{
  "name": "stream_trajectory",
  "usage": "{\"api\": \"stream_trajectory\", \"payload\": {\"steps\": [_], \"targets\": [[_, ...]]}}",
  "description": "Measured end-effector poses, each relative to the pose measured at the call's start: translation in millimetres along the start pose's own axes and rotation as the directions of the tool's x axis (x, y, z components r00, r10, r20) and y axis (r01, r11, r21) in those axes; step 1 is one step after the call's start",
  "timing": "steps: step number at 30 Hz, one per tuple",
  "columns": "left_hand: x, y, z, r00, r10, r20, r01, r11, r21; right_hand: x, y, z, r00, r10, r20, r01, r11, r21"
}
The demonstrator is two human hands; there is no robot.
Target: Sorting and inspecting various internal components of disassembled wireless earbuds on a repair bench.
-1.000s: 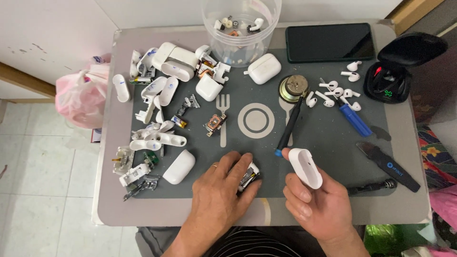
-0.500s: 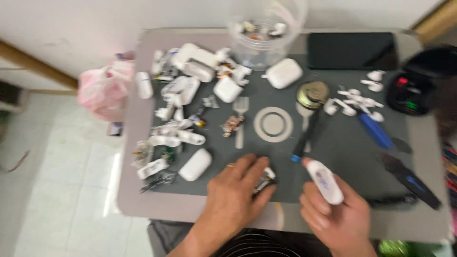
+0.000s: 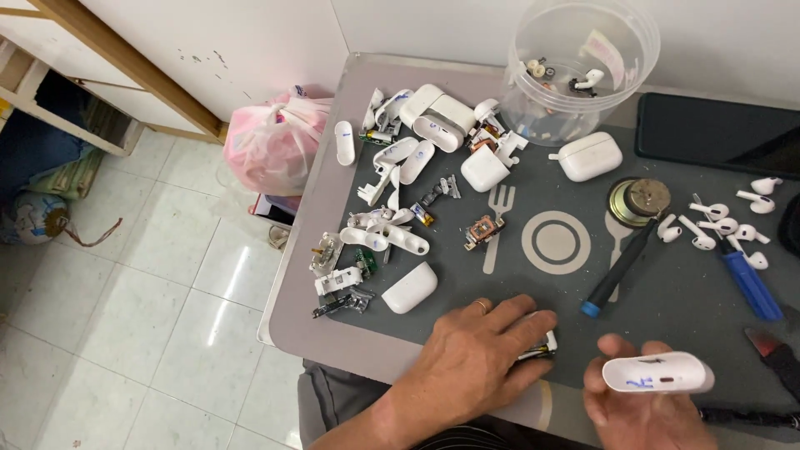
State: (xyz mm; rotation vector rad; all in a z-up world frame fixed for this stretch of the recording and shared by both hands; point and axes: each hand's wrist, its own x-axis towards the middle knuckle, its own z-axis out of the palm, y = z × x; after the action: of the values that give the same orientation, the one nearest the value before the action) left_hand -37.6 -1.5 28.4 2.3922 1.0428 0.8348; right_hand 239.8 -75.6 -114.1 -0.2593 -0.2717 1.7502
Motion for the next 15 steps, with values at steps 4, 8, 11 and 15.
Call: {"api": "stream_trajectory", "payload": {"steps": [4,8,11,15], "targets": [[0.4,0.6,-2.1,1.0,-0.02,-0.003,0.019,1.0,-0.021,0.1,7.7,19.6,0.991,-0.078,0.109,0.082,0.996,-0.029],[-1.7,-0.2,0.1,0.997,-0.074,-0.001,0.074,0.995,-0.07,27.1,13.2,78.4,0.975,-0.013,0.221,0.032,0.996,-0.083],[-4.7,-1.2,-6.7,0.995,-0.095,-0.004,0.094,0.989,-0.114,12.2,20.2,72.5,0.986,-0.028,0.167,0.026,1.0,0.009],[22.8,-9.1,-33.9,0.992,-0.081,-0.099,0.08,0.997,-0.016,1.8,22.9,46.8,0.981,-0.025,0.193,0.053,0.988,-0.143]]}}
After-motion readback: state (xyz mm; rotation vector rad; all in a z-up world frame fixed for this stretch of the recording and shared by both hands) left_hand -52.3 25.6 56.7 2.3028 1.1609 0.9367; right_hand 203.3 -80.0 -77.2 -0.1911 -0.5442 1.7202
